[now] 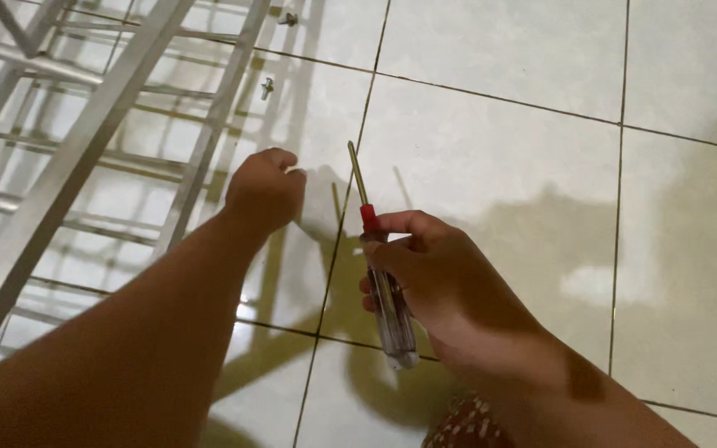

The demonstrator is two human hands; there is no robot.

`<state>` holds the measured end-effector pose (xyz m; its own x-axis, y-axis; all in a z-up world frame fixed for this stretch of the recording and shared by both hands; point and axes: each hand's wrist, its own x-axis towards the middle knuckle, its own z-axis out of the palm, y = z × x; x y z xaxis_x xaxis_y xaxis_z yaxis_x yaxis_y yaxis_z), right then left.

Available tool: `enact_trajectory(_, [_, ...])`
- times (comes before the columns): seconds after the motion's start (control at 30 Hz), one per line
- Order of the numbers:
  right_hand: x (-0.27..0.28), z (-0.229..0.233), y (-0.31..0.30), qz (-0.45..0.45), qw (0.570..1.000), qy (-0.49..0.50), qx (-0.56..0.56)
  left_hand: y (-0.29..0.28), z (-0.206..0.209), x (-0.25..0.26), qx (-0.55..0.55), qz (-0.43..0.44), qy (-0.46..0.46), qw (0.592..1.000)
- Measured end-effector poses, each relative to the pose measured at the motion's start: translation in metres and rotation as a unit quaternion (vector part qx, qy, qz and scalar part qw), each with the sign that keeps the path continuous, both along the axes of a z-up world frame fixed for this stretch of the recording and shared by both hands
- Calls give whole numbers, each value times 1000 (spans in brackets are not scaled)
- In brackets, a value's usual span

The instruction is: The person assembles a metal dish rack by inserting and tightening screws into the frame using a screwdriver. They align the rack components, secure joints, and adjust parts to ensure stability.

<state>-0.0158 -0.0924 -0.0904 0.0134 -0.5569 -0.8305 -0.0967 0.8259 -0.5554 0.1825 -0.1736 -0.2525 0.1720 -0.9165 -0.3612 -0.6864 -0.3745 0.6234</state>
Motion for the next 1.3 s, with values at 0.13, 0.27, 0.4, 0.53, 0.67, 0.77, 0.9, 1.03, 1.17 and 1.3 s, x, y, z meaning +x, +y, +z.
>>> enact_trajectory(0.13, [6,-18,-12,-8,1000,23,-8,-56,-49,17,-31,-103,-101,989])
enact_trajectory(0.27, [6,-38,-19,-25,999,-1,-25,-116,-71,21,53,-170,-179,968])
enact_trajectory(0.4, [-2,-59,-15,-18,998,-44,-50,-142,-66,18,75,-232,-260,934])
enact_trajectory(0.53, [-10,-71,-6,-25,999,-37,-30,-140,-55,15,117,-250,-293,915])
enact_trajectory(0.67, [-16,-75,-5,-30,999,-37,-12,-134,-54,3,101,-228,-268,931])
enact_trajectory(0.77, [-14,-73,-7,-38,999,-27,6,-126,-51,0,89,-182,-233,951])
enact_trajectory(0.9, [-8,-71,-5,-36,999,-26,-1,-91,-42,-7,79,-64,-136,985])
enact_trajectory(1.03, [-2,-66,-2,-47,998,-25,25,-35,-29,-23,109,92,5,990])
enact_trajectory(1.17, [6,-58,0,-87,995,-47,8,25,-5,-43,135,216,212,944])
enact_trajectory(1.3, [10,-49,5,-51,999,8,2,74,27,-56,95,212,511,828])
